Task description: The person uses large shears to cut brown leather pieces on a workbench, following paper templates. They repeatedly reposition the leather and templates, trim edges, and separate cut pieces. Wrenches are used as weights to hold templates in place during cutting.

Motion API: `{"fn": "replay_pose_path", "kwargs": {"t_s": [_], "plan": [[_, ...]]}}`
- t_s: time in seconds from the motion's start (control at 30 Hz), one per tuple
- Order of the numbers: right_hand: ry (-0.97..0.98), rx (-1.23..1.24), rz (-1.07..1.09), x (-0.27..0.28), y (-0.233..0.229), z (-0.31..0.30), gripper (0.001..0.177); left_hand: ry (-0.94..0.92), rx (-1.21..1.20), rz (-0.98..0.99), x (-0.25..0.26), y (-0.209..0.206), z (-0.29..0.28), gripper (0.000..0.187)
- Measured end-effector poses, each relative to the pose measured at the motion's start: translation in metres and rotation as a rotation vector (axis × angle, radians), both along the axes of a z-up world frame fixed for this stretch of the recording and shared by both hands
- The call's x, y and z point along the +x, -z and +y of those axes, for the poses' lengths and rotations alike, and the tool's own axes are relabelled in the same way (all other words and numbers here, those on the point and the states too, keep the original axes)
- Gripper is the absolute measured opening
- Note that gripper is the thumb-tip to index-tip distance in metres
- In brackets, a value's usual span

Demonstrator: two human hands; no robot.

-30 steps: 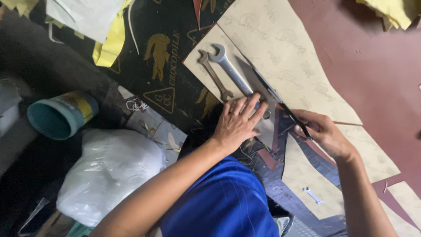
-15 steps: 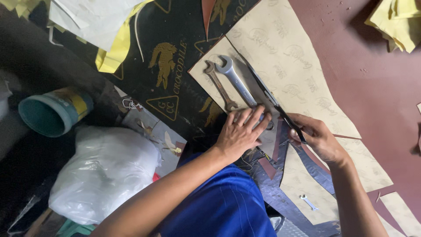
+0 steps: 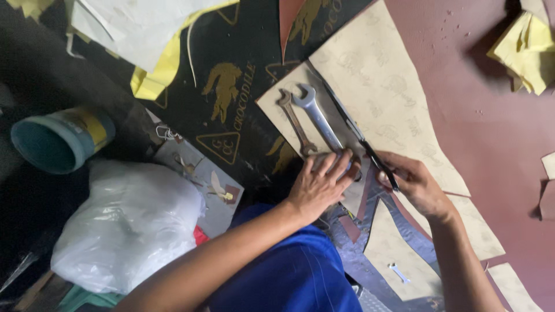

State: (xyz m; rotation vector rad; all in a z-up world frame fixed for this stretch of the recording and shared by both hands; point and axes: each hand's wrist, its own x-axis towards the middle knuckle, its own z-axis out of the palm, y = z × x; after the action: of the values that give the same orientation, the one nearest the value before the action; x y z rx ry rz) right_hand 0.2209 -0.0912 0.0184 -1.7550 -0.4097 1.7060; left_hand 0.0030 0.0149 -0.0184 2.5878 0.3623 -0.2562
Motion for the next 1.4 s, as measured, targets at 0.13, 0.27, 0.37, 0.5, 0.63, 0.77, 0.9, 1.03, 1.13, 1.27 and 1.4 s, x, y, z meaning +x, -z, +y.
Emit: {"fn": "replay_pose_path", "kwargs": {"t_s": [0.13, 0.27, 0.37, 0.5, 0.63, 0.77, 0.9, 1.03, 1.13, 1.27, 1.4], "plan": [[0.044, -0.053, 0.033, 0.001, 0.0, 0.0, 0.052, 0.001, 0.027, -0.008, 0.0, -0.003, 0.002, 0.09], [0.045, -0.05, 0.031, 0.0, 0.0, 0.008, 0.053, 0.012, 0.02, 0.012, 0.002, -0.001, 0.003, 0.091], [0.044, -0.012, 0.041, -0.003, -0.001, 0.018, 0.053, 0.017, 0.019, 0.014, 0.001, -0.002, 0.003, 0.091], [0.068, -0.013, 0.065, -0.004, -0.001, 0.026, 0.055, 0.018, 0.017, 0.013, 0.002, -0.001, 0.004, 0.09], [0.046, -0.044, -0.002, -0.004, 0.0, 0.025, 0.049, 0.021, 0.017, 0.012, -0.001, 0.0, 0.003, 0.074], [0.126, 0.019, 0.004, -0.003, -0.004, 0.017, 0.048, 0.001, -0.006, 0.003, 0.003, -0.004, 0.008, 0.084], [0.308, 0.171, 0.066, -0.008, -0.017, -0.005, 0.054, -0.102, -0.182, -0.135, 0.005, -0.022, 0.022, 0.066], [0.566, 0.231, 0.074, -0.026, -0.028, -0.047, 0.055, -0.205, -0.238, -0.414, -0.005, -0.038, 0.067, 0.035], [0.772, 0.224, 0.052, -0.049, -0.038, -0.079, 0.052, -0.539, -0.111, -0.217, -0.009, -0.047, 0.115, 0.034], [0.968, 0.142, -0.05, -0.096, -0.051, -0.121, 0.053, -0.54, 0.136, -0.152, -0.011, -0.048, 0.151, 0.059], [1.057, 0.152, -0.067, -0.148, -0.056, -0.16, 0.054, -0.525, 0.028, -0.094, -0.012, -0.039, 0.146, 0.034]]}}
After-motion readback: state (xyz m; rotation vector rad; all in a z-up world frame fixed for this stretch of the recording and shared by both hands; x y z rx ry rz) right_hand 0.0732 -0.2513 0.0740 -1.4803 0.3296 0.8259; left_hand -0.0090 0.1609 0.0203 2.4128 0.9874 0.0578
